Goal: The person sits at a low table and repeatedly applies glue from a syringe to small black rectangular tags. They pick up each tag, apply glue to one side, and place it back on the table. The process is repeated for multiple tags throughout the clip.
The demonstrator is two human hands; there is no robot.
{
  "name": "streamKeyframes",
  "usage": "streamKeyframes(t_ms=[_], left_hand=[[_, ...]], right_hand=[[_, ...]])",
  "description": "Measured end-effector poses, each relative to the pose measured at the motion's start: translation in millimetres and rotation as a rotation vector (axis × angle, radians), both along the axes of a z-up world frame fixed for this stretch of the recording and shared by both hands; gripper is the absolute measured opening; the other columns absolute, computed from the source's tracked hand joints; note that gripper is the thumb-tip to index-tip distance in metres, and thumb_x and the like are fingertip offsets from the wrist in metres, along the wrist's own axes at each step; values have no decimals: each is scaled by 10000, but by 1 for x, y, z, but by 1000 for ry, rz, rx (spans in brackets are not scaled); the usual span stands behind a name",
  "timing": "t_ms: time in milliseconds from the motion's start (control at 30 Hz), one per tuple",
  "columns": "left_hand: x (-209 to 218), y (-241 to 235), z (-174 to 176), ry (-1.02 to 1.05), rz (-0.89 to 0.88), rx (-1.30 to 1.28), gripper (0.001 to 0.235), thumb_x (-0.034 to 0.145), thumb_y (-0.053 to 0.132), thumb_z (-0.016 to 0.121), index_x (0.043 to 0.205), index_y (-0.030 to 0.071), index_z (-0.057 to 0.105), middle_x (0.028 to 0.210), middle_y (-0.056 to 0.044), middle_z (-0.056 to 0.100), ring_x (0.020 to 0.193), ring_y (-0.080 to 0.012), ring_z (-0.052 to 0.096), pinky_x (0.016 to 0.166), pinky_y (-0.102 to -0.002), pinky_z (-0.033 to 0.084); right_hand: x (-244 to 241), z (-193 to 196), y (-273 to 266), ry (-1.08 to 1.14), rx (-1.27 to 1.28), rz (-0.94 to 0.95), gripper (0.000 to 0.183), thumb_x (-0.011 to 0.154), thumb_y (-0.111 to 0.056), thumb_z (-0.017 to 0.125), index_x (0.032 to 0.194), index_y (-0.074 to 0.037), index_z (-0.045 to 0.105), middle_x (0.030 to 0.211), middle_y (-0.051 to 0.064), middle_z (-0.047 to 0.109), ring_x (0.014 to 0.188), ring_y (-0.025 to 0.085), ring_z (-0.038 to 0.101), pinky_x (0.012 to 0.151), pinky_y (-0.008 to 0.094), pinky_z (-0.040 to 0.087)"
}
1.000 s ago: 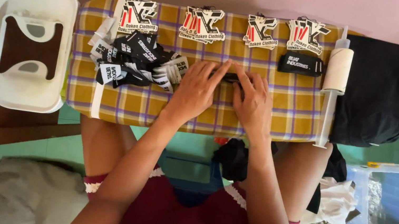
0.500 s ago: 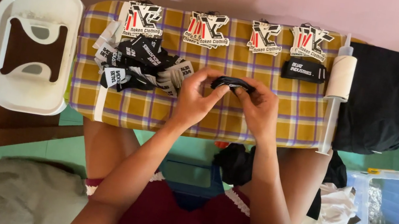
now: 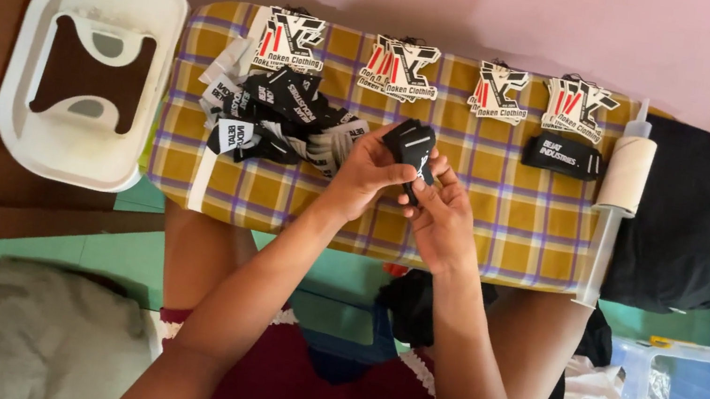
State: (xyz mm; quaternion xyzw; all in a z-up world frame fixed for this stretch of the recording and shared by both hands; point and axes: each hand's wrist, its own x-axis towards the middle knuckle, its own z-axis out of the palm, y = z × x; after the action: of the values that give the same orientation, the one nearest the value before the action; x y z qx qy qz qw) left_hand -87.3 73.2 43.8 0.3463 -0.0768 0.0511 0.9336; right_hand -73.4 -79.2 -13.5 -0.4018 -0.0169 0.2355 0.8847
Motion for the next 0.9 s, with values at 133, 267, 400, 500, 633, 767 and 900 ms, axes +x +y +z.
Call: streamKeyframes(t_ms=[133,267,400,500,633,767,900], left_hand=[[3,2,-2,-7,45,-36,314,741,-40,875,952,-36,642,725,-182,683,545,-224,681,400,-347,589],[0,0,-9,45,38,-44,286,756,-94,839,896,-42,595,715,-239,675,559,-297,715,382,-359,589],[2,-3,-23,53,181,84,268,789,-24,835,864,27,583,948,-173,708,814,-182,725,602,-261,588],[2,-6,-16,48,220,172,277,836,-39,773,943,69,541,1098,-197,749,950,-153,732,740,-227,574],[0,-12,-32,0,264,346,453,890,-71,715,1252,55,473,1182,-226,735,1102,-260,727,906,-306,600],[-3,-12,-25,-96,373,734,588,905,23,817,1410,86,523,1201,-164,719,1162,-329,691,972,-471,592],[-3,-17,-30,-7,438,911,318,824,-14,847,1071,181,805,971,-28,800,913,-202,772,780,-309,640]], right_hand=[[1,-7,-1,23,33,38,161,992,29,614,1070,-39,492,978,207,729,744,251,783,573,232,641],[0,-12,-3,51,40,48,172,1001,26,607,1088,-47,478,954,193,723,736,254,780,575,237,639],[2,2,-9,-159,-209,-64,283,954,54,673,1108,-64,467,931,166,705,735,275,772,602,290,666],[1,25,-10,-338,-431,-145,357,942,28,726,1158,-69,459,957,150,717,779,220,758,656,271,659],[0,59,-20,-651,-947,-236,356,957,-15,763,1257,-91,587,979,198,755,846,289,766,662,327,627],[9,56,-30,-665,-1059,-273,234,895,-21,820,1097,-97,732,976,142,782,831,235,762,683,305,619],[9,55,-37,-640,-1069,-277,228,859,-37,851,1045,-156,793,910,78,785,833,192,764,727,310,631]])
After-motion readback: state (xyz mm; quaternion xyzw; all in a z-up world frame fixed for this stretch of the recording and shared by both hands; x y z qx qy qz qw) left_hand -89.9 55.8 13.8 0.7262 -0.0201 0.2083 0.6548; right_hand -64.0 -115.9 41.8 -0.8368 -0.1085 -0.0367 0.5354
